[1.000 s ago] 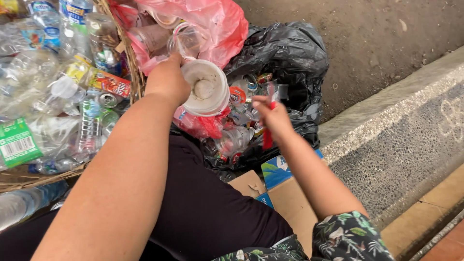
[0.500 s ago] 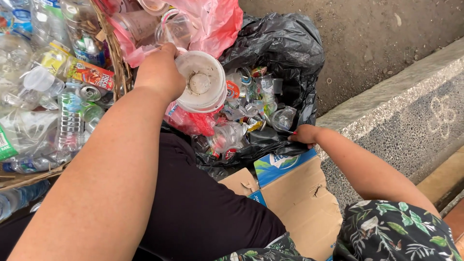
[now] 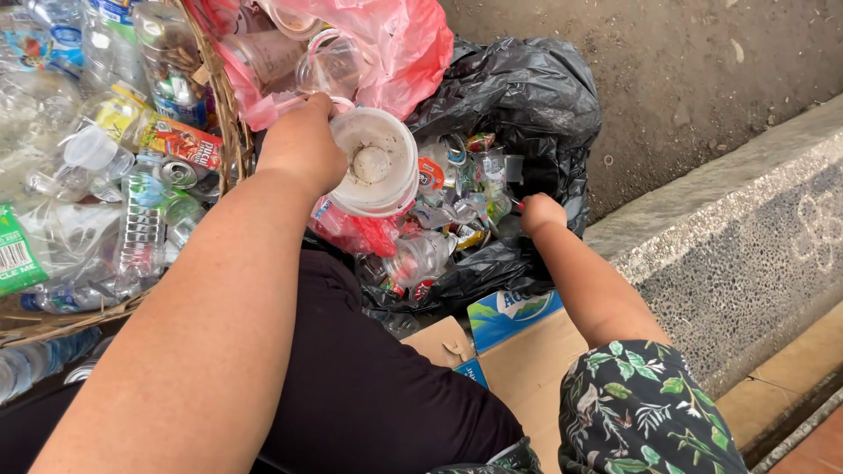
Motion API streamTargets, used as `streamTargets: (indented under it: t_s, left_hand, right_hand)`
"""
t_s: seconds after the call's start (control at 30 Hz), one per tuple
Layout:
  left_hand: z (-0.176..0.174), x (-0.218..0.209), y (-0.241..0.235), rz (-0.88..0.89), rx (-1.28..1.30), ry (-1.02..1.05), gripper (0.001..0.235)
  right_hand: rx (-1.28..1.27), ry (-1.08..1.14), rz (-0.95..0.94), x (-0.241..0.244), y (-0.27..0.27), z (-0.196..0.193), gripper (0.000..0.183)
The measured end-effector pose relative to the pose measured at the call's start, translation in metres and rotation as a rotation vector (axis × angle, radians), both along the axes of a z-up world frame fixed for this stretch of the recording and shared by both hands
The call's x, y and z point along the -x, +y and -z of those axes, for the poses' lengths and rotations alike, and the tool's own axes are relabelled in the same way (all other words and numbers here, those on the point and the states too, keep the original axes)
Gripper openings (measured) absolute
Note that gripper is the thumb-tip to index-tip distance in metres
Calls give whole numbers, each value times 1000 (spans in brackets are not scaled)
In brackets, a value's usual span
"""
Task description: The person sits on the ground and sorts through a pile of plastic waste, using a red utility knife to cut open plastic containers and remove labels. They separate the processed items into a woven basket and a stack of white plastic cups.
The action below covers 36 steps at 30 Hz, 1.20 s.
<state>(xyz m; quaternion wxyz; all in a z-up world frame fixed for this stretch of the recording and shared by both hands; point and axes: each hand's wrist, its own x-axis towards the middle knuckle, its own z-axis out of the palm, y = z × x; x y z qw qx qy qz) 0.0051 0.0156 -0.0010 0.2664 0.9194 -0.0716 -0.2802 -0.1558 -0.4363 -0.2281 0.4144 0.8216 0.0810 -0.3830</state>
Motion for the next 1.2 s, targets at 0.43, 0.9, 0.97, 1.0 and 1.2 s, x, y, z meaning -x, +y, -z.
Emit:
streamTargets:
  t_s: [0.43,0.9,0.97,1.0,1.2]
  left_hand:
    - [-8,4,-10,1,40,-12,42]
    - [6,0,-10,18,31,-30,40]
    - [7,1,-8,21,29,-26,40]
    - [6,0,-7,22,29,-27,41]
    - [7,-1,-7,11,18,-13,43]
  right_hand:
    - [-443,-218,564,23,14,-23,37]
    - [-514,-265,740,28,-55,35,24]
    - [-610,-300,857,24,-73,38,13]
    - [-706,-340,972,20,-83,38,16]
    - [-1367,-565,1381,23,-64,-71,22]
